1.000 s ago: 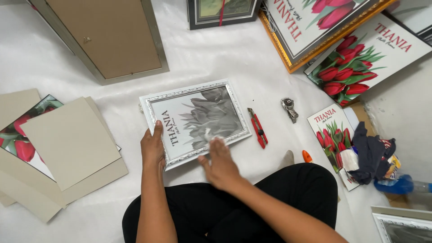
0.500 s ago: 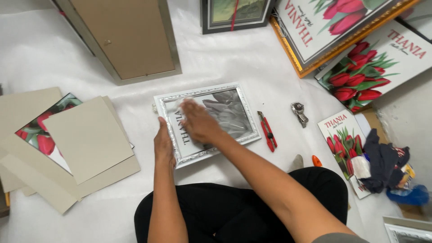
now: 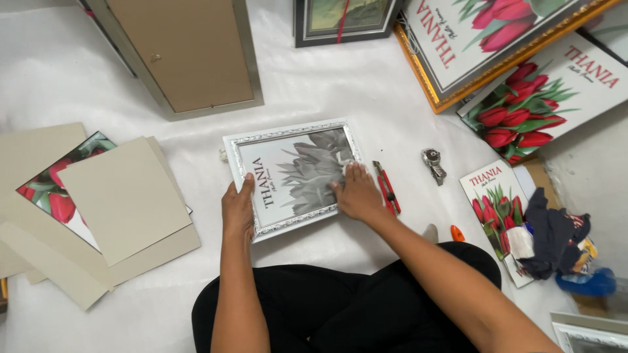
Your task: Assembling a picture frame by cleaning the glass and inserting the backing board
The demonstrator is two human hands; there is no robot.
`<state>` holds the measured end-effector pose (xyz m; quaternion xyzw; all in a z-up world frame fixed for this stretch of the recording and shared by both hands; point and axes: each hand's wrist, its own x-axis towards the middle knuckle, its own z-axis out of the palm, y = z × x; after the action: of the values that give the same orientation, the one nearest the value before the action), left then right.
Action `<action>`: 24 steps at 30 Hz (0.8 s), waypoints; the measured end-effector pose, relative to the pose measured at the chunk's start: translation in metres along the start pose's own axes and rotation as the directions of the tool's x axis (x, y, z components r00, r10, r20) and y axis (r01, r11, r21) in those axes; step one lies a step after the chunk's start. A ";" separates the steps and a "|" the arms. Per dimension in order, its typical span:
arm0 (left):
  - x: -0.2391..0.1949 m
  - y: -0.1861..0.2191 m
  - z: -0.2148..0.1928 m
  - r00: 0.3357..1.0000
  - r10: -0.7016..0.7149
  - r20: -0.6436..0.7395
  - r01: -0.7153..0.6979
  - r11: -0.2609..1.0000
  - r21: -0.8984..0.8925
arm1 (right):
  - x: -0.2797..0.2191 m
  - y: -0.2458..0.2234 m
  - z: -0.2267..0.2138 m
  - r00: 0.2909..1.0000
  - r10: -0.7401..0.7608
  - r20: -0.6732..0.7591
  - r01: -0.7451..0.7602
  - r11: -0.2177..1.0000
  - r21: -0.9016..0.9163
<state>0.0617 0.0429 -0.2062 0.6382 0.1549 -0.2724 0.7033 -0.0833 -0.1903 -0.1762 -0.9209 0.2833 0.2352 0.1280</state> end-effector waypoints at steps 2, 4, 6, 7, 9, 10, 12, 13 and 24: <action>0.009 -0.009 0.000 1.000 0.008 0.005 -0.008 1.000 0.020 | -0.039 -0.017 0.001 1.000 0.020 0.024 -0.023 0.994 0.105; 0.013 -0.013 -0.005 1.000 0.020 -0.016 -0.019 0.999 0.034 | -0.071 -0.044 0.001 0.998 0.010 0.056 -0.022 0.979 0.203; 0.012 -0.014 -0.005 1.000 0.019 -0.019 -0.018 0.998 0.065 | -0.099 -0.070 0.000 0.990 -0.140 0.013 0.133 0.963 0.236; 0.015 -0.020 -0.003 0.999 0.023 -0.037 -0.021 0.998 0.060 | -0.093 -0.060 0.025 0.987 -0.158 0.017 0.150 0.961 0.233; 0.023 -0.027 -0.006 1.000 0.018 -0.005 -0.018 1.000 -0.025 | -0.081 -0.046 0.077 0.764 -0.384 -0.519 0.434 0.900 -0.028; 0.020 -0.024 -0.009 0.999 0.023 -0.030 -0.024 0.999 -0.029 | -0.083 -0.042 0.069 0.756 -0.405 -0.513 0.457 0.889 -0.028; 0.017 -0.021 -0.004 1.000 0.017 0.002 -0.017 0.998 -0.056 | -0.084 -0.026 0.052 0.830 -0.422 -0.364 0.440 0.897 -0.038; 0.014 -0.018 -0.005 1.000 0.019 -0.017 -0.020 0.998 -0.059 | -0.079 -0.012 0.049 0.825 -0.438 -0.358 0.456 0.889 -0.038; -0.093 0.100 0.003 0.969 0.204 0.140 -0.229 0.955 0.189 | -0.076 0.055 -0.108 0.981 0.173 -0.090 -0.059 0.700 0.711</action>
<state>0.0448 0.0609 -0.0718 0.7027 0.0131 -0.2454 0.6677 -0.1319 -0.2390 -0.0511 -0.7972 0.4177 0.0471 0.4333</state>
